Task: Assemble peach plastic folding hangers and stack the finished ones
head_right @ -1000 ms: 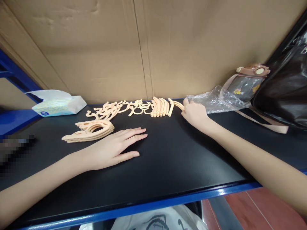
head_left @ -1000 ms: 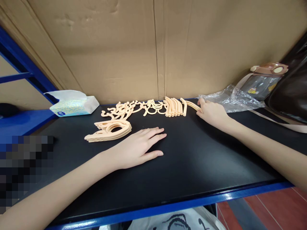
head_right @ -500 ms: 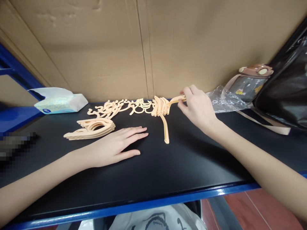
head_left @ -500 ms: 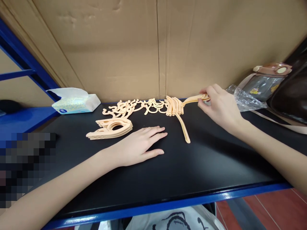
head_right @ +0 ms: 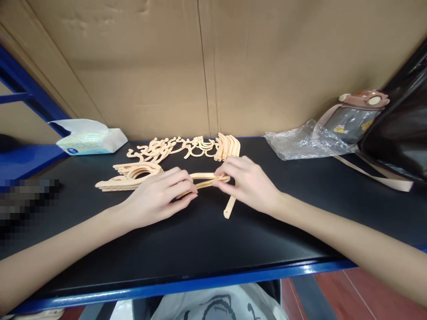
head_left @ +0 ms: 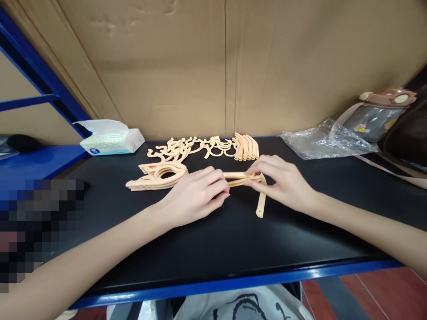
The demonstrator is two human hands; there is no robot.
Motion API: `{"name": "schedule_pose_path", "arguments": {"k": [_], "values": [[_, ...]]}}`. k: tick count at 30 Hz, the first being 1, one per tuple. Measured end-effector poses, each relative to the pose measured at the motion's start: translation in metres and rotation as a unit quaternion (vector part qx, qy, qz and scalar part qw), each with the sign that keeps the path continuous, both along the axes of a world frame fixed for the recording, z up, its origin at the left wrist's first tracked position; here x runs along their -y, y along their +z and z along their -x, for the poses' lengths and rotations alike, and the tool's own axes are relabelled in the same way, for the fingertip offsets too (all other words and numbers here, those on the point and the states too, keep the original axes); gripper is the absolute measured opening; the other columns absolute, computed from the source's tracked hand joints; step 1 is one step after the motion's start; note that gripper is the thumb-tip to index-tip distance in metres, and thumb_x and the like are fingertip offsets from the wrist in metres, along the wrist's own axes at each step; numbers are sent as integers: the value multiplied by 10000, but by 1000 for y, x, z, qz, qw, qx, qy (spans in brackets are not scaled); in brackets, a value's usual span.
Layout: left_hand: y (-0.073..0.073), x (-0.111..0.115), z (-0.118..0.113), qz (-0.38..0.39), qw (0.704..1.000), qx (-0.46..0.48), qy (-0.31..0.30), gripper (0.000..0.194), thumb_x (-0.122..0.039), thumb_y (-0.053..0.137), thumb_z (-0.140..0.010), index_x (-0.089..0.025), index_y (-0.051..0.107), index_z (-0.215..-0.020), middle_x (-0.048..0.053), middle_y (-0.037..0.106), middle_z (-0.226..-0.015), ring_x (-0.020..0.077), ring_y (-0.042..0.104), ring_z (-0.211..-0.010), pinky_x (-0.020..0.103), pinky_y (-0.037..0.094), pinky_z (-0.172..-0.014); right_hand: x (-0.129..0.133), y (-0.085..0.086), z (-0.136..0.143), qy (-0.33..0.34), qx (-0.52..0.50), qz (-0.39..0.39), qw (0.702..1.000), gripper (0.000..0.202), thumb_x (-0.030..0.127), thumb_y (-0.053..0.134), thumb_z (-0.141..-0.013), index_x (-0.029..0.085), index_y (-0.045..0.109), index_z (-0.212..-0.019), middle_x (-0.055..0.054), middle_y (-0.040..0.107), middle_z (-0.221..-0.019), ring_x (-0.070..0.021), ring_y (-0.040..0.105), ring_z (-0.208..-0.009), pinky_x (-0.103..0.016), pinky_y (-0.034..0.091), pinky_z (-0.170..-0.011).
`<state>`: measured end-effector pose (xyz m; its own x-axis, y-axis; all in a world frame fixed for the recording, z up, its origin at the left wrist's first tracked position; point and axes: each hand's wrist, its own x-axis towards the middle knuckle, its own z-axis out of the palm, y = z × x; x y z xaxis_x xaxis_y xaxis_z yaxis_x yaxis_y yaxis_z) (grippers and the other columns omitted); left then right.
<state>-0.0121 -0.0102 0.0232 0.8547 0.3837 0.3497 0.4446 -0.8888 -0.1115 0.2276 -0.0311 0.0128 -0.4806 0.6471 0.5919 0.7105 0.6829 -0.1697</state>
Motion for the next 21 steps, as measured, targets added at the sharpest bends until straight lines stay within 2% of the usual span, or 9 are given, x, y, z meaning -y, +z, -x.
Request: {"name": "schedule_pose_path", "arguments": {"k": [4,6,9,13,17,21], "values": [[-3,-4,1,-8,999,1,46,206,-263,431,-942,-183,586,-1051,54,586,-1011,175,534,-879,291,428,-721,-6,-8,4,33,62,62,996,124,297,536,-897,195,600,-927,-10,635,-846,-146,564,-785,-296,402,-779],[-7,-8,2,5,998,-24,56,240,-267,430,-946,-195,562,-1133,56,584,-1076,181,554,-922,309,432,-765,-8,-7,2,28,96,62,993,153,317,525,-902,195,607,-942,-24,635,-872,-163,564,-820,-301,397,-781],[-10,-12,2,11,997,-51,61,260,-258,389,-964,-194,567,-1142,48,603,-1064,180,584,-910,325,427,-766,-6,-1,-1,-26,121,46,991,236,377,488,-910,183,616,-950,-45,634,-836,-177,571,-784,-286,398,-697],[-10,-12,2,21,997,-50,61,260,-264,392,-966,-189,594,-1112,40,614,-1043,177,592,-902,318,421,-747,-1,10,-6,-104,177,145,968,236,400,464,-907,228,622,-873,27,596,-613,-133,535,-557,-257,318,-535],[-8,-10,2,34,997,-47,59,256,-284,420,-958,-195,595,-1122,31,612,-1054,172,591,-907,314,419,-748,-4,15,-13,-152,195,189,950,301,471,459,-886,228,600,-778,18,638,-663,-142,559,-577,-255,295,-505],[-7,-9,3,37,997,-40,50,260,-278,422,-957,-198,590,-1139,31,608,-1064,165,589,-900,309,418,-749,-16,15,-28,-210,201,196,936,236,423,482,-864,233,591,-776,9,666,-744,-161,585,-642,-256,310,-515]]}}
